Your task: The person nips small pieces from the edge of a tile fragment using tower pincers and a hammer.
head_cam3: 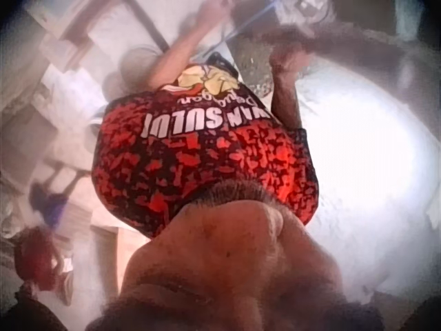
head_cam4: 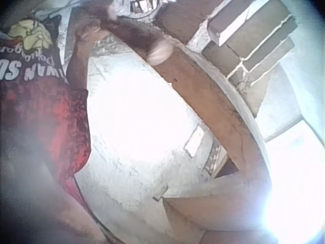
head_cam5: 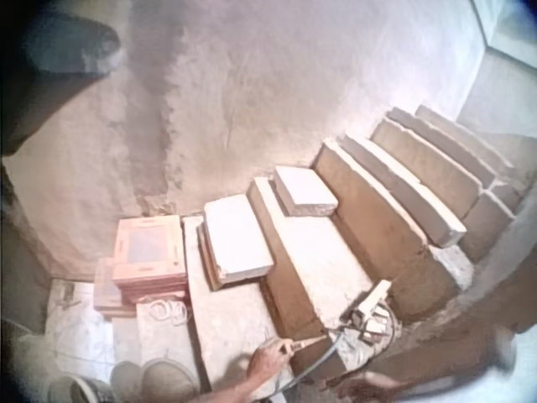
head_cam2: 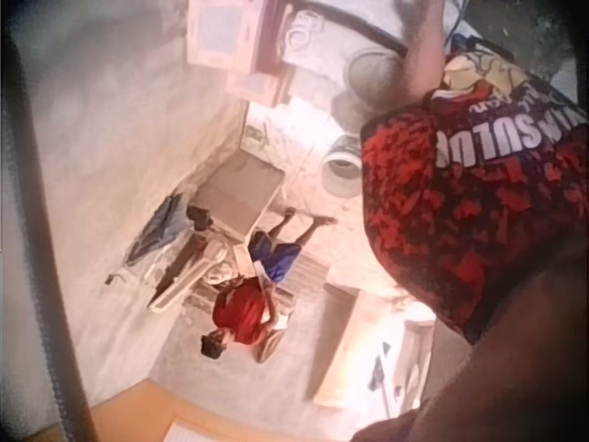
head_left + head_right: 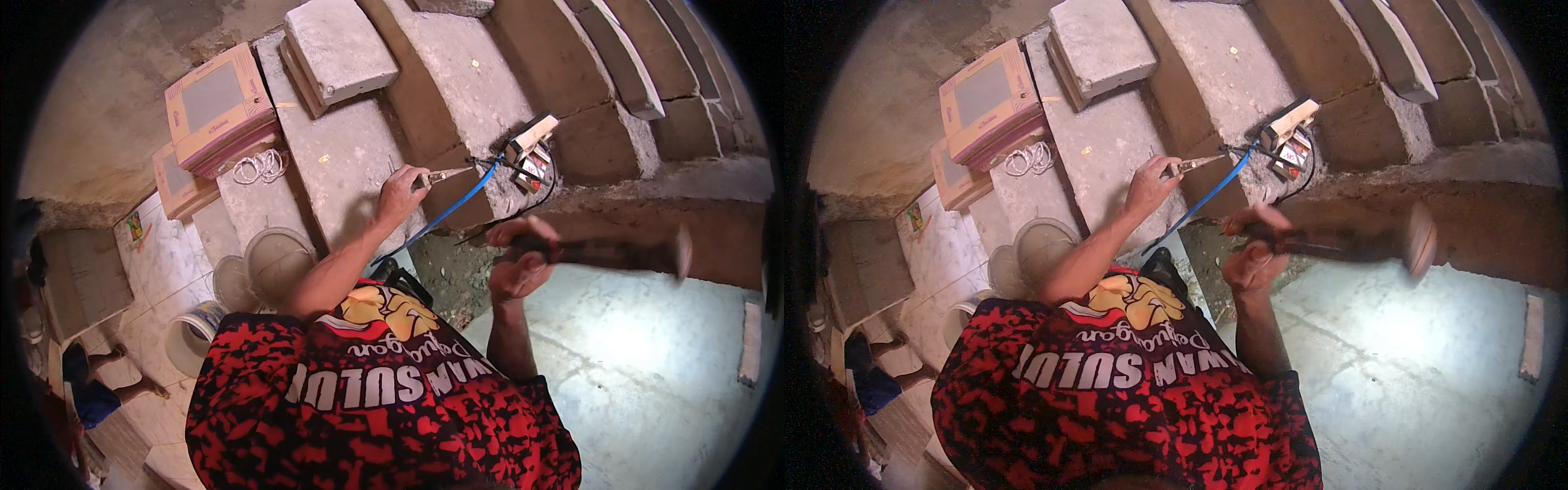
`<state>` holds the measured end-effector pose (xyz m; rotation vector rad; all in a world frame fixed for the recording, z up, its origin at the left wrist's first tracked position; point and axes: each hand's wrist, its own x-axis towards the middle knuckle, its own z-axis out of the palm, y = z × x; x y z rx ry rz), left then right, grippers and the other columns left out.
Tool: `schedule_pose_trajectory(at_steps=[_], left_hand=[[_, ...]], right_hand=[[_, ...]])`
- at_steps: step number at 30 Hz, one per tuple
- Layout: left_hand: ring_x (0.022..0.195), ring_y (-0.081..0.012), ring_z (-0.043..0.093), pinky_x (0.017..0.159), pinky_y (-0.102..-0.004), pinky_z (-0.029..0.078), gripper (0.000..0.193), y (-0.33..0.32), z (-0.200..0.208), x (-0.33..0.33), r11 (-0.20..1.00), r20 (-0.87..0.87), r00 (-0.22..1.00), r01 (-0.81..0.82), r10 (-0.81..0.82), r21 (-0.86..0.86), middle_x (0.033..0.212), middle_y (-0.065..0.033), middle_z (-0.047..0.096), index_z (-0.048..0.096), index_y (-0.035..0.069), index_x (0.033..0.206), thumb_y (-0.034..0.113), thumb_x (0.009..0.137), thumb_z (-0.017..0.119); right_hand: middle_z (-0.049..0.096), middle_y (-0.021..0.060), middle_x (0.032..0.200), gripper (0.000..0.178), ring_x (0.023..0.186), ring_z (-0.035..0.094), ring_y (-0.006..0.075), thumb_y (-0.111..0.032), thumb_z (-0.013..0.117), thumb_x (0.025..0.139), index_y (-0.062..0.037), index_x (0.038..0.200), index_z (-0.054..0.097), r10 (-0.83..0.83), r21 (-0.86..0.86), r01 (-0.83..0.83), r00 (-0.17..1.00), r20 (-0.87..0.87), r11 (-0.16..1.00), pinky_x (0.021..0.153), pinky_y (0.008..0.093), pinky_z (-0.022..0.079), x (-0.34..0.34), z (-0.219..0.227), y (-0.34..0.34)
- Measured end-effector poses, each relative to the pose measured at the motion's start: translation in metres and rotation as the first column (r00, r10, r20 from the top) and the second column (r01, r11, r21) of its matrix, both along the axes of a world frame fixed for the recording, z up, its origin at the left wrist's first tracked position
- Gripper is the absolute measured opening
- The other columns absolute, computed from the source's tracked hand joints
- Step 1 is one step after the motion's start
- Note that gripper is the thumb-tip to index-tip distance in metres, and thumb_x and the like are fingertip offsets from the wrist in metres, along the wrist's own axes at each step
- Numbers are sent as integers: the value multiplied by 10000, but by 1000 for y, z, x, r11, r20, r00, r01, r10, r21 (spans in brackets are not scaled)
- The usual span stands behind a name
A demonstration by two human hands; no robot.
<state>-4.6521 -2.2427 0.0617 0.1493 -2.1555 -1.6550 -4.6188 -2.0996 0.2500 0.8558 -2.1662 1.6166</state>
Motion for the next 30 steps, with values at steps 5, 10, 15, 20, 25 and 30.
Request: schedule_pose_trajectory(at_steps=[5,10,15,20,25,30], left_hand=[[822,-298,614,745,-368,493,271,12,-6,-13,992,34,999,37,-33,-121,922,-140,613,630,50,1039,101,780,693],[807,-307,613,730,-363,496,288,0,-5,-3,1000,-34,999,19,-20,-24,903,-144,608,628,46,1042,93,769,704],[803,-311,614,722,-353,500,296,5,-1,-10,999,-43,998,40,-39,19,888,-141,603,630,52,1044,82,761,710],[841,-309,619,759,-369,495,287,14,-18,-12,999,-152,988,28,-33,-36,939,-137,615,632,56,1036,105,764,708],[857,-306,617,766,-366,489,291,2,-2,-4,1000,4,1000,13,-13,-9,950,-141,615,632,43,1047,100,769,693],[865,-298,619,771,-371,485,296,12,-5,-9,998,9,998,60,-60,-32,946,-140,617,628,30,1048,122,775,696]], right_hand=[[591,166,714,426,638,591,315,-414,442,968,-12,1066,544,-206,606,119,976,76,786,616,378,459,2,-94,39],[557,135,684,389,587,551,326,-373,430,984,-20,1106,537,-255,398,131,926,278,908,600,345,472,14,-27,17],[605,174,754,347,691,609,317,-298,454,975,0,1140,520,-78,234,103,990,-115,967,682,394,487,-1,-73,31],[582,186,812,334,728,599,228,-274,456,966,5,1137,521,-346,646,-28,827,444,763,697,372,486,-2,-53,15],[597,152,750,442,661,589,252,-413,393,985,-17,1127,529,50,-147,-47,999,16,988,600,374,458,4,-12,9],[593,205,828,390,753,609,271,-346,447,969,5,1123,520,-191,627,104,979,73,772,695,369,476,1,-98,40]])
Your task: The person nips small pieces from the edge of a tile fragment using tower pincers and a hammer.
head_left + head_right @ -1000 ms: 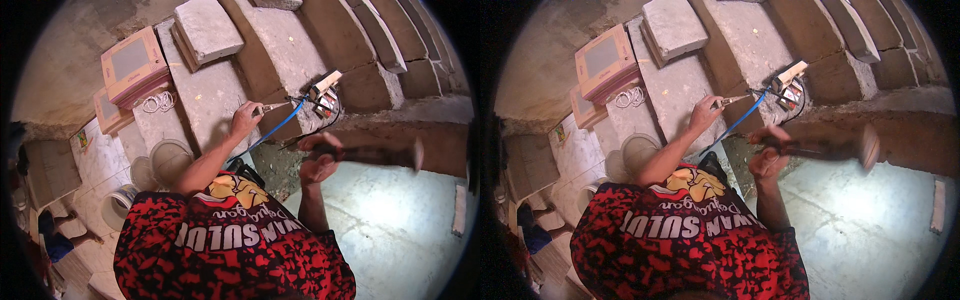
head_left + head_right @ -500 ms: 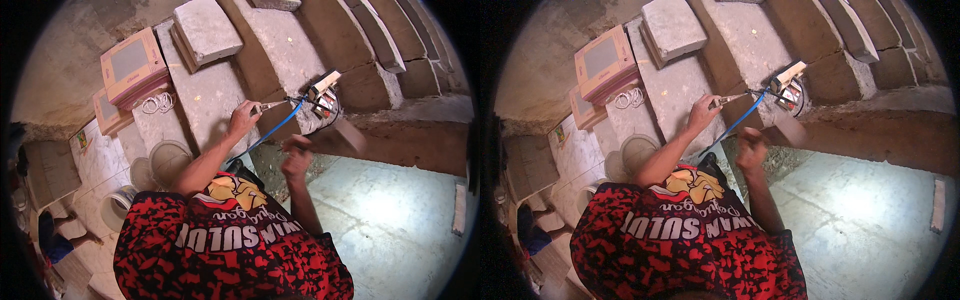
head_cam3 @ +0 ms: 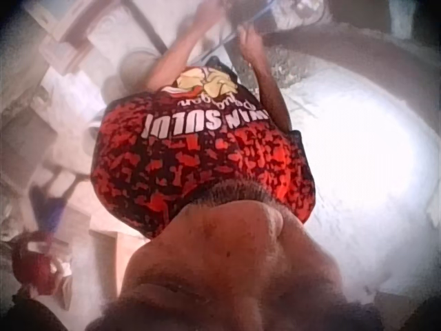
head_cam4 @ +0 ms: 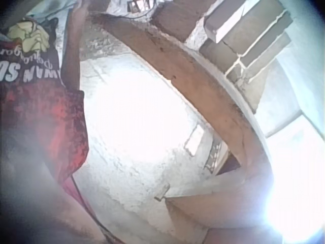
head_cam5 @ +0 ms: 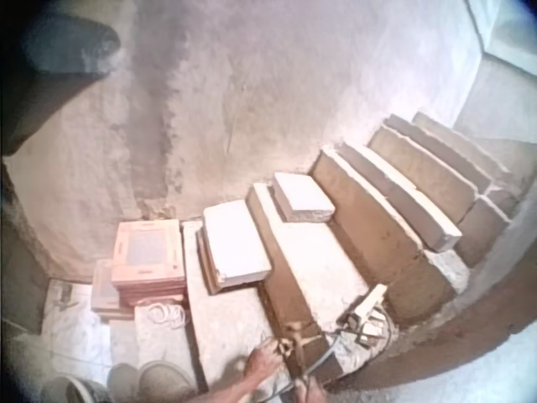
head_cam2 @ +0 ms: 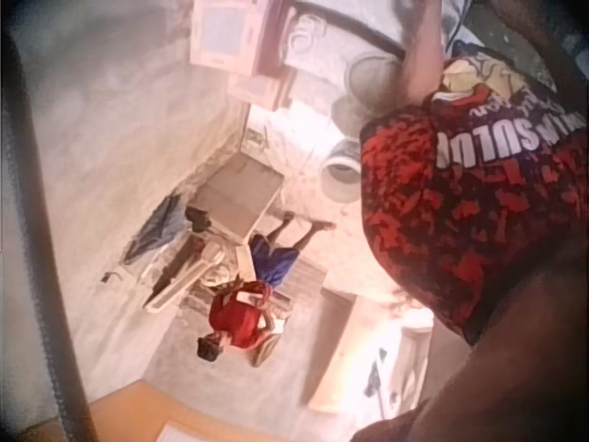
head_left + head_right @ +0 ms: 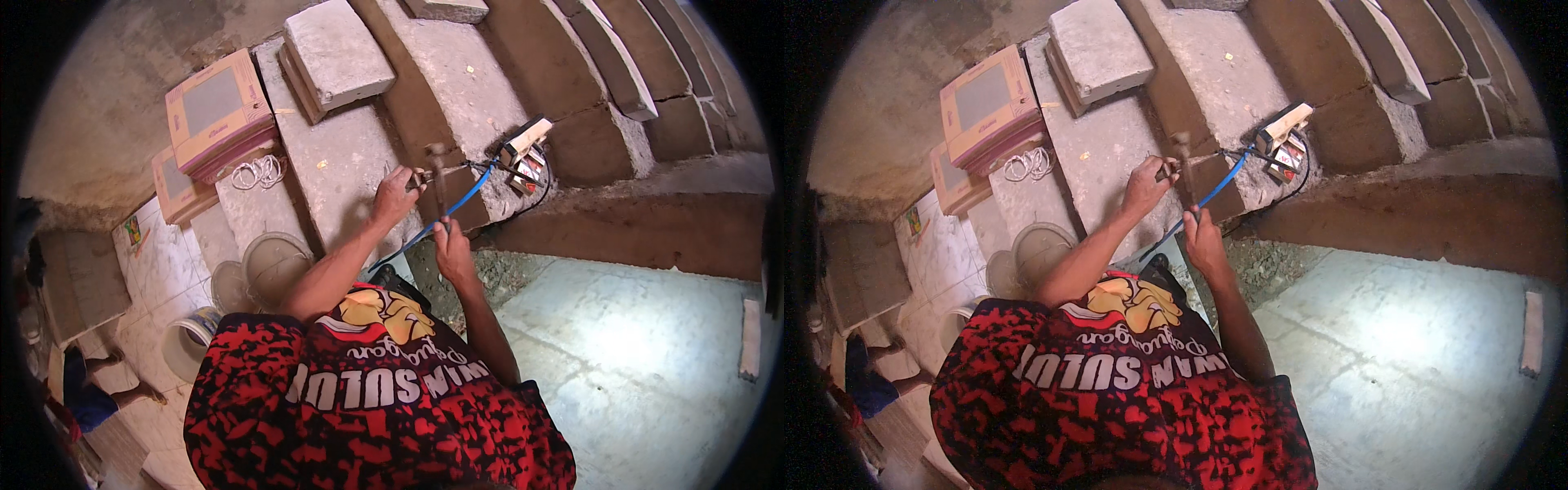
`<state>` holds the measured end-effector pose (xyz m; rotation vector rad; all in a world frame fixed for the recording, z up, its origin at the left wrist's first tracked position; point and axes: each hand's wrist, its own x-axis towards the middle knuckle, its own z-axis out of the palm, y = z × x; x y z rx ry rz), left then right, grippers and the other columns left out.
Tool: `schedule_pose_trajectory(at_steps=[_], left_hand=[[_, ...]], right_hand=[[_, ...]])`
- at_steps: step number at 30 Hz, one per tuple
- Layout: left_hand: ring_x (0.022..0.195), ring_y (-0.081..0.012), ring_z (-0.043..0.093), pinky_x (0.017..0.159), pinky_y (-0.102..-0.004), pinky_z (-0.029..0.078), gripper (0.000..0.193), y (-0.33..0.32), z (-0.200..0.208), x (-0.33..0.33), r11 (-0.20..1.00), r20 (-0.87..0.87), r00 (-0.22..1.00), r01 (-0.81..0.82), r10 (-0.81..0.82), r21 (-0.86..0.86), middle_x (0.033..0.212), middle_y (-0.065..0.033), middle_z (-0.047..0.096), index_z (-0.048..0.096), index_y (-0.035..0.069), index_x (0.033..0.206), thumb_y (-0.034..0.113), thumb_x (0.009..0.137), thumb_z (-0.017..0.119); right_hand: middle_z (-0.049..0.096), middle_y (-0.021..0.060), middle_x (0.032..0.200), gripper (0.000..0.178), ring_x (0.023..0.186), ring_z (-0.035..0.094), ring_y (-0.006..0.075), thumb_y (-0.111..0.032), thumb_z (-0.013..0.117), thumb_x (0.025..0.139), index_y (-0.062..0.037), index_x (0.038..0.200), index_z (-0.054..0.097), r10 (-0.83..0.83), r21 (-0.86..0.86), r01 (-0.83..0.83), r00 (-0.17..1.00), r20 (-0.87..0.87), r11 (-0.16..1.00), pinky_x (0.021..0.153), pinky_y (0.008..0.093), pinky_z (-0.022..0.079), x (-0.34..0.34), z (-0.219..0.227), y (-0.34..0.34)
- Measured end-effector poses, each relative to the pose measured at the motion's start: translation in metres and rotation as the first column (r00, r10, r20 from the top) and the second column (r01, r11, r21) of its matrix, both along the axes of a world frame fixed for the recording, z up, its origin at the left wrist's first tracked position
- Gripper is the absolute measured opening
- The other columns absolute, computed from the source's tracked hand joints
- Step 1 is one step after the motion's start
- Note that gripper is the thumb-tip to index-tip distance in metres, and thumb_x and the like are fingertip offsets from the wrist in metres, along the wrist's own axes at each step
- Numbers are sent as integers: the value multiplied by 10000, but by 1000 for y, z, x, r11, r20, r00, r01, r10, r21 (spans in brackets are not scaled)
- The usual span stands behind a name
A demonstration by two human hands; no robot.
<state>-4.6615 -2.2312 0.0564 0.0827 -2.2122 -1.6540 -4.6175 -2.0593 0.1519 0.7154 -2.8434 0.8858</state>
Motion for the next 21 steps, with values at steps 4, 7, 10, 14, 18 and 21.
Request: schedule_pose_trajectory(at_steps=[4,7,10,14,18,21], left_hand=[[863,-299,619,775,-378,482,289,-14,2,4,999,-34,999,-42,42,2,931,-142,621,630,30,1043,149,787,693],[872,-315,611,775,-383,485,285,-14,5,2,998,-3,999,-45,45,35,937,-149,611,622,38,1037,147,782,686],[888,-318,607,777,-384,488,300,-5,7,-6,1000,-18,1000,-17,17,22,944,-149,603,612,48,1048,147,775,687],[888,-327,605,785,-390,489,324,-4,-5,-13,996,-68,996,-63,58,-69,942,-151,605,608,50,1062,154,768,698],[879,-335,606,776,-388,493,302,-18,3,-6,997,-67,995,-72,72,10,934,-152,608,615,45,1040,119,761,703],[882,-334,607,776,-389,492,287,-12,4,-8,998,-44,997,-61,61,8,933,-153,607,619,39,1027,111,761,700]], right_hand=[[575,133,758,449,633,562,221,-402,373,990,1,1079,551,-112,-187,167,956,270,968,583,333,450,2,62,-21],[564,158,718,448,643,579,226,-416,392,987,-7,1063,559,65,-678,-166,983,-172,716,583,343,457,0,89,-34],[554,155,688,440,643,575,178,-419,402,989,-12,1068,547,168,-146,-244,901,-399,959,564,333,455,-10,20,2],[604,204,793,415,755,625,298,-387,474,964,8,1080,528,-72,26,68,958,278,997,670,353,476,-16,5,-12],[560,55,699,345,595,517,90,-333,458,984,-10,1086,523,47,-493,5,995,93,870,541,262,413,4,78,-35],[605,217,743,377,729,645,283,-343,516,953,3,1099,543,120,-719,-146,989,-88,679,652,357,479,-5,37,-23]])
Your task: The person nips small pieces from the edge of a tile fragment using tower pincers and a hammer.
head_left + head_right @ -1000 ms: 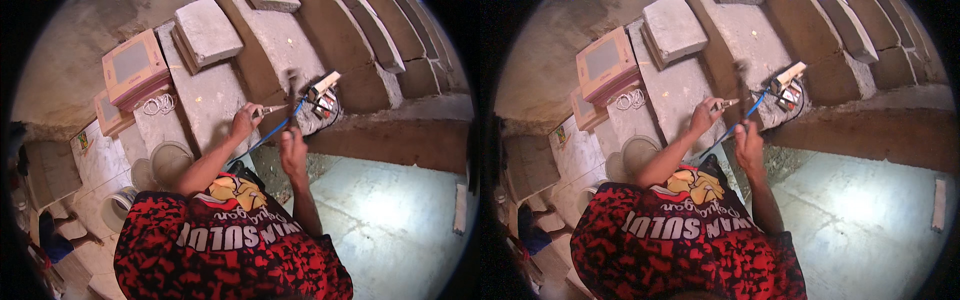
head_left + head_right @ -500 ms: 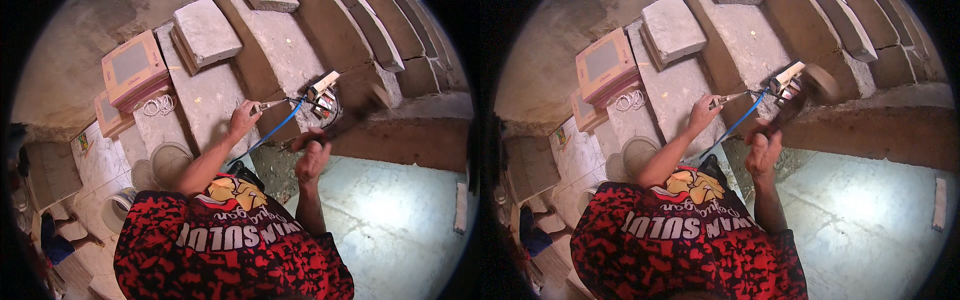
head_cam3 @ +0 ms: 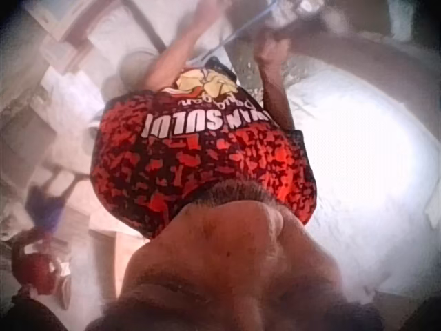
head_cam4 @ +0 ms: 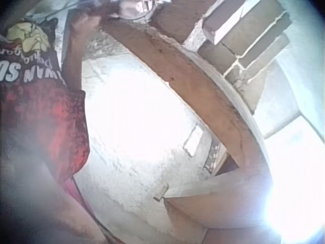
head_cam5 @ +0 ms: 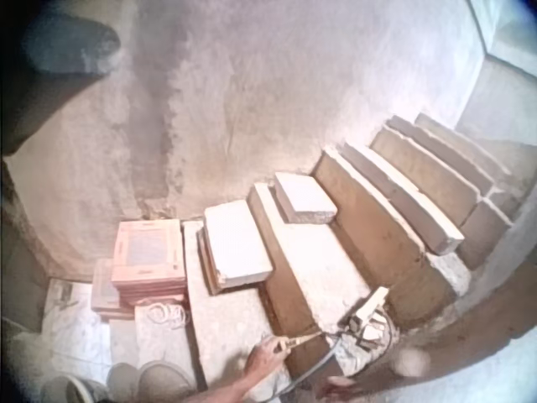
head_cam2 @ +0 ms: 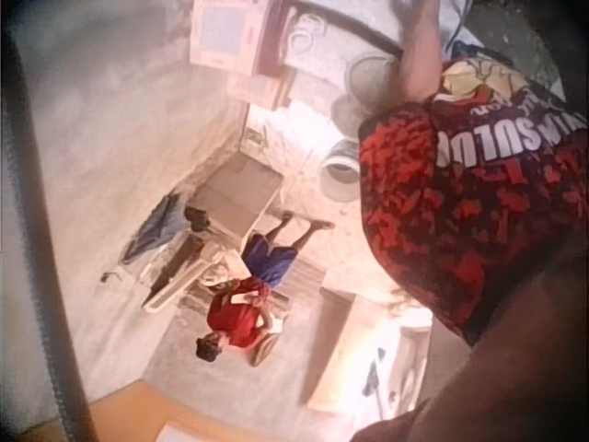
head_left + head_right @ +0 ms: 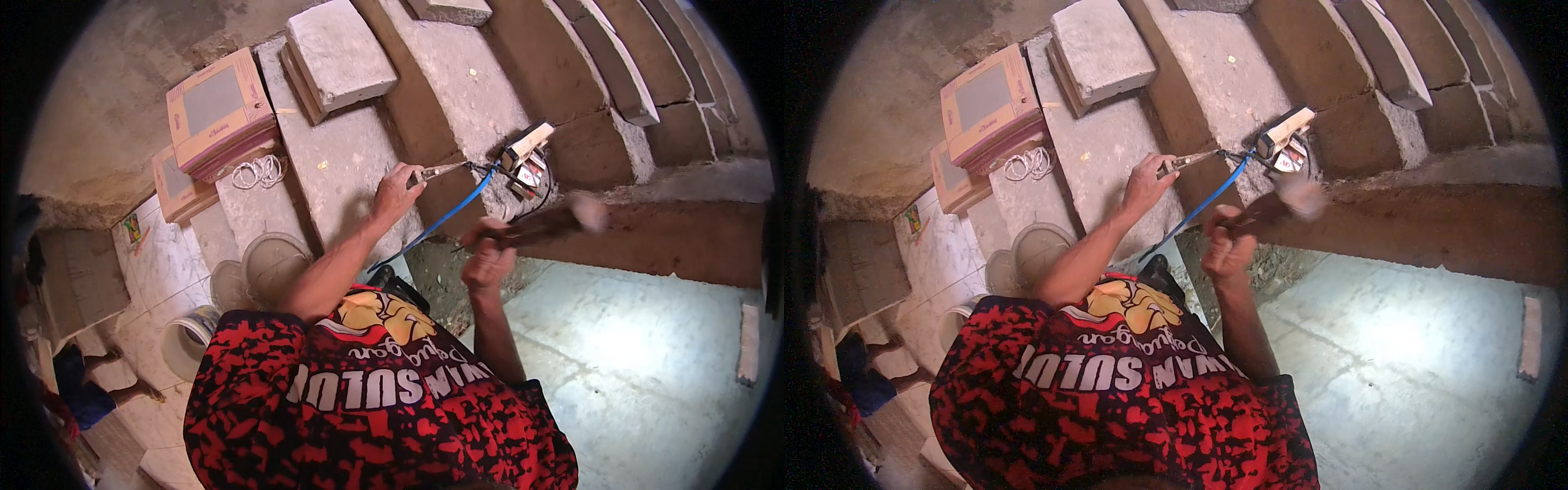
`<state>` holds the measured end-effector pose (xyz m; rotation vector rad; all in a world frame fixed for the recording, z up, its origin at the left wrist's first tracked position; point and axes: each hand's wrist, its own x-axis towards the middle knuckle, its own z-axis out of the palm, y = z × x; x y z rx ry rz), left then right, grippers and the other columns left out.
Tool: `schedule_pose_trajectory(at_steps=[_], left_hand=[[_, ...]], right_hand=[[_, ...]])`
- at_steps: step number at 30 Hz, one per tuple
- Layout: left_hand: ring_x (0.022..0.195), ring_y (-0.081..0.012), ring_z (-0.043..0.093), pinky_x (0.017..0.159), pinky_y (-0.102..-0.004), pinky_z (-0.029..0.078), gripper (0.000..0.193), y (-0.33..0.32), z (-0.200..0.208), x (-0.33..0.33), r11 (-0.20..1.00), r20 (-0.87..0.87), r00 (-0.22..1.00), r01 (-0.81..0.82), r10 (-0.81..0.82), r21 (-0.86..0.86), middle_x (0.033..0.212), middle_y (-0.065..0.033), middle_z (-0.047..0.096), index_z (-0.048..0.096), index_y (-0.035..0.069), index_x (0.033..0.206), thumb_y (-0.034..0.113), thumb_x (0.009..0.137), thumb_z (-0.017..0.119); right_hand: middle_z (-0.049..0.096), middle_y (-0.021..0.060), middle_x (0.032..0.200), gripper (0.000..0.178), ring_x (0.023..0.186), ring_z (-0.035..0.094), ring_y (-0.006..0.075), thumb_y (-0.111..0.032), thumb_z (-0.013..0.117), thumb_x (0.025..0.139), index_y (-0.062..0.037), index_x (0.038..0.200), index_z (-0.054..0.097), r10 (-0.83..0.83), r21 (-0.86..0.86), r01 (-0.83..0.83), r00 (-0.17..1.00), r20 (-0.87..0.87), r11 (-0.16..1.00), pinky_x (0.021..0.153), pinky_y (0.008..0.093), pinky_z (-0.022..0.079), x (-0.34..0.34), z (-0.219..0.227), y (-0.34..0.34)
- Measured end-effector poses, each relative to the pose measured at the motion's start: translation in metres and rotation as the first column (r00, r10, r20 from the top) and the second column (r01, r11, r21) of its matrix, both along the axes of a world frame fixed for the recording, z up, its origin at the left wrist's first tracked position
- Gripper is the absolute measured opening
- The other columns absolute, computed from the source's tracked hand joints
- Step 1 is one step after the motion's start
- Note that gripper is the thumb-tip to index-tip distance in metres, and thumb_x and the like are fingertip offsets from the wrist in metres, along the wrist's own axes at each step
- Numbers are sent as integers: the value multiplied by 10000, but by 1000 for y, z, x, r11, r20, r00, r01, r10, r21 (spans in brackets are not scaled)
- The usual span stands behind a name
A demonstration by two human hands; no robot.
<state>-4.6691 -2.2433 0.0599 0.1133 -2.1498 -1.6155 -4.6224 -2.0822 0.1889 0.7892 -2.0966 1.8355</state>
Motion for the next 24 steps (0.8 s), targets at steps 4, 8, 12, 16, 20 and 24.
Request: schedule_pose_trajectory(at_steps=[4,8,12,16,20,24], left_hand=[[892,-336,606,785,-396,491,296,1,1,-3,998,-8,999,-47,47,-35,942,-155,607,619,35,1027,133,760,704],[895,-334,608,791,-390,492,291,-2,-1,7,999,112,994,-12,7,40,953,-154,609,622,37,1023,133,760,702],[878,-334,609,775,-394,492,285,-3,-1,4,1000,23,999,-22,22,8,948,-153,610,624,40,1023,127,762,697],[855,-331,606,757,-398,490,278,1,-5,0,1000,48,999,-9,9,0,928,-157,612,623,30,1018,120,764,693],[843,-326,608,750,-396,491,277,-6,-11,3,999,-15,999,-42,42,12,905,-158,611,621,19,1011,122,763,692],[847,-329,610,751,-400,491,286,-4,-3,4,997,66,997,-29,25,65,920,-164,612,619,14,1013,124,761,693]], right_hand=[[611,282,811,392,859,626,428,-351,486,965,15,1090,551,-242,662,88,959,145,744,729,421,474,-6,-37,11],[530,52,618,422,539,514,167,-377,442,979,6,1134,525,-233,531,94,952,200,842,520,321,422,-6,20,-1],[532,54,657,334,562,507,121,-312,449,982,-3,1079,530,-66,246,79,996,-62,966,525,263,417,-4,8,-3],[598,152,693,368,593,592,214,-345,491,960,1,1075,542,-220,814,-42,954,206,579,561,357,465,-13,-55,3],[608,284,764,391,762,618,463,-334,499,959,36,1082,517,-249,691,3,934,256,723,645,465,470,7,9,-12],[610,232,779,277,714,636,337,-214,529,942,29,1075,516,-29,185,13,996,86,983,626,387,479,6,17,-14]])
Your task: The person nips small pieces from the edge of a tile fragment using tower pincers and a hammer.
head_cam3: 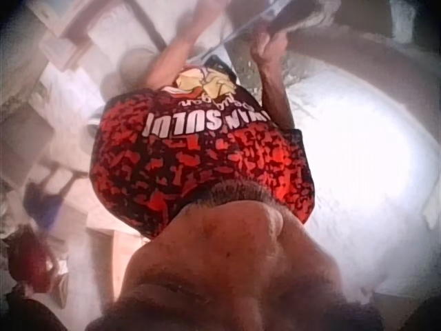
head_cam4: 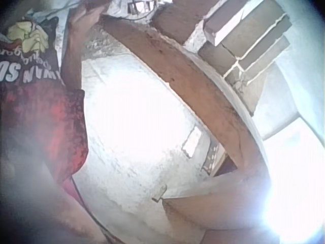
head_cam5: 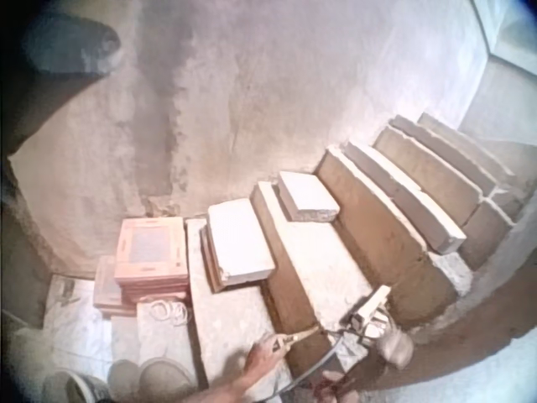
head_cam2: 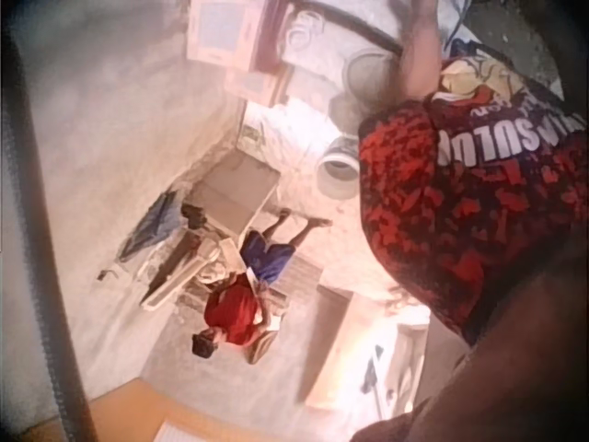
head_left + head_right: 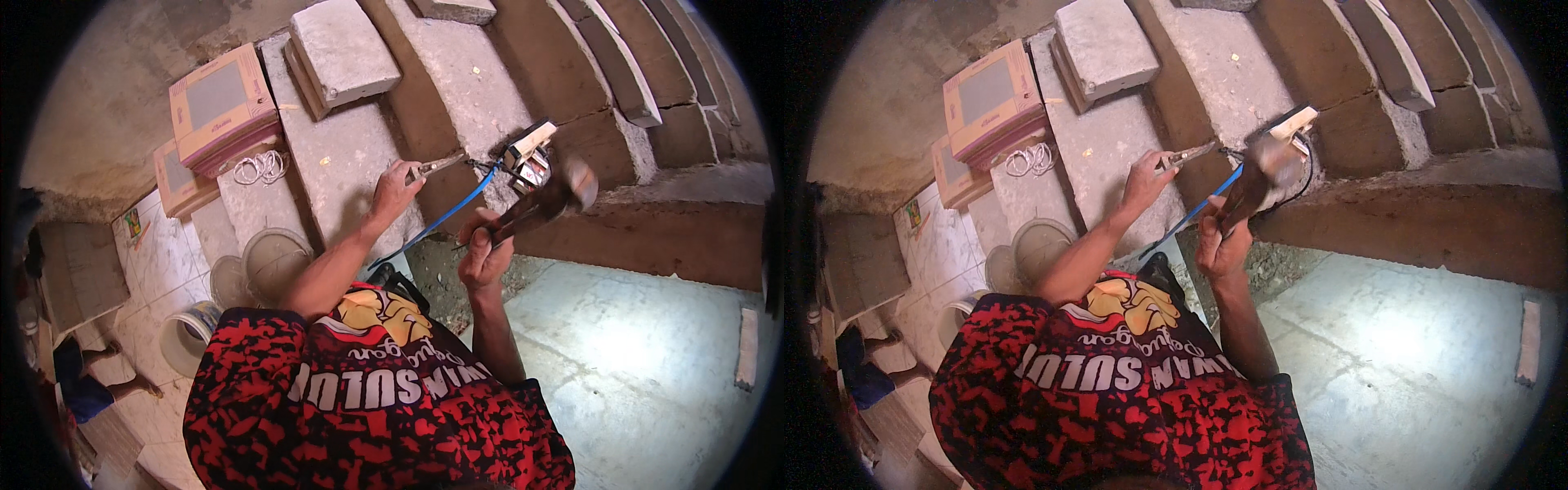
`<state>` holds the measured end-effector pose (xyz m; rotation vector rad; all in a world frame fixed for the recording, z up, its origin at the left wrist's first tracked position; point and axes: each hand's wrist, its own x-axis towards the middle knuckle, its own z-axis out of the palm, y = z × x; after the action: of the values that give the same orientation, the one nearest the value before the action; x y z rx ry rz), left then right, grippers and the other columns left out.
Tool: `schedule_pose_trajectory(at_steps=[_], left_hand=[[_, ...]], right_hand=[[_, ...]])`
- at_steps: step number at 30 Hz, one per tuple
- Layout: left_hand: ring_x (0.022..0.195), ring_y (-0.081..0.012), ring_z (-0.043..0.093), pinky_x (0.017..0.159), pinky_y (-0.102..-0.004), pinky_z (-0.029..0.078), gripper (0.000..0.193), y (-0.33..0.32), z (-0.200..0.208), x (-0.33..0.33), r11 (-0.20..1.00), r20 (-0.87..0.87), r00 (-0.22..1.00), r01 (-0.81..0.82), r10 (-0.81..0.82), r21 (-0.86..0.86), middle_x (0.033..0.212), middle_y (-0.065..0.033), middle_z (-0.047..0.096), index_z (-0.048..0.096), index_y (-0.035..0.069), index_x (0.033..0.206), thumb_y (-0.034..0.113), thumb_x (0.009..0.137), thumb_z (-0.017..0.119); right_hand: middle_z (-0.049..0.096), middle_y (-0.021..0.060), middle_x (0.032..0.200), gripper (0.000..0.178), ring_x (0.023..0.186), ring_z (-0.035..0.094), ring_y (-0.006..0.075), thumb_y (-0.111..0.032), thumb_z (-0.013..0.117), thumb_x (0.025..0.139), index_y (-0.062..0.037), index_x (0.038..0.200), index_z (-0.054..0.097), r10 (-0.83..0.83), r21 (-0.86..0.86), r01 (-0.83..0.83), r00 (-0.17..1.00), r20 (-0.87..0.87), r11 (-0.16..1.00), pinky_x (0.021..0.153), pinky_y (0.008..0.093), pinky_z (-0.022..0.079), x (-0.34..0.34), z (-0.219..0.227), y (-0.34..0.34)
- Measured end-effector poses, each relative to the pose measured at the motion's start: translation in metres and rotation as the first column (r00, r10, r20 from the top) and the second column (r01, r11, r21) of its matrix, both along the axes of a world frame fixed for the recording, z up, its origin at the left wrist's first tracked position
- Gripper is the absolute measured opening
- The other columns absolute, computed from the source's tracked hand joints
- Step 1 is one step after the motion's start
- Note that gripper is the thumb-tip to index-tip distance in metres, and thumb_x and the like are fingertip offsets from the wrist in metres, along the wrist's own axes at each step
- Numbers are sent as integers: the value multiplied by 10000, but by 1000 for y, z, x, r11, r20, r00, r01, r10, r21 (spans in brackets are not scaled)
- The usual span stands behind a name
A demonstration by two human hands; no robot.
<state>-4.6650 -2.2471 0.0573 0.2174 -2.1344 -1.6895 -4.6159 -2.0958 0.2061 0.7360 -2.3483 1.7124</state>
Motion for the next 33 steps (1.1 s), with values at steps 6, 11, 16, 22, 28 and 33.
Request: schedule_pose_trajectory(at_steps=[6,11,16,22,28,33], left_hand=[[845,-329,610,748,-402,492,293,3,-7,-6,991,-20,999,-45,43,-128,926,-157,611,624,26,1020,144,761,694],[797,-326,597,733,-398,489,275,-4,4,10,998,-70,998,-11,8,-54,892,-150,593,622,30,1002,137,758,689],[833,-321,591,743,-391,485,262,0,6,8,997,-100,995,-34,27,-71,893,-144,589,623,35,996,112,755,687],[859,-345,583,761,-401,479,297,2,-6,12,993,-114,993,-35,22,-113,918,-155,582,612,34,1021,101,743,694],[877,-343,585,773,-400,481,302,8,-1,10,995,-97,995,29,-38,-94,940,-158,581,609,32,1027,96,743,689],[882,-333,596,779,-396,488,312,10,0,8,988,-42,998,34,-41,-153,939,-148,590,619,36,1027,75,727,698]], right_hand=[[613,307,950,368,897,579,509,-298,520,942,23,1122,509,-140,695,-74,959,247,715,728,494,471,-14,-42,15],[575,90,675,397,599,576,178,-348,476,974,7,1147,517,-124,402,73,987,104,913,558,306,444,-1,27,-3],[640,247,859,368,829,641,426,-299,466,962,-3,1178,504,-34,477,23,999,14,879,709,434,493,-5,-9,9],[587,129,723,399,664,595,186,-361,439,984,-2,1132,529,-196,570,26,951,240,821,605,318,463,-16,2,16],[590,156,724,344,677,591,256,-301,477,970,-6,1140,518,-80,279,74,997,11,957,603,353,457,-17,-7,22],[633,251,808,323,817,627,452,-263,523,943,4,1124,517,-85,636,-117,957,277,763,681,447,481,-20,-55,34]])
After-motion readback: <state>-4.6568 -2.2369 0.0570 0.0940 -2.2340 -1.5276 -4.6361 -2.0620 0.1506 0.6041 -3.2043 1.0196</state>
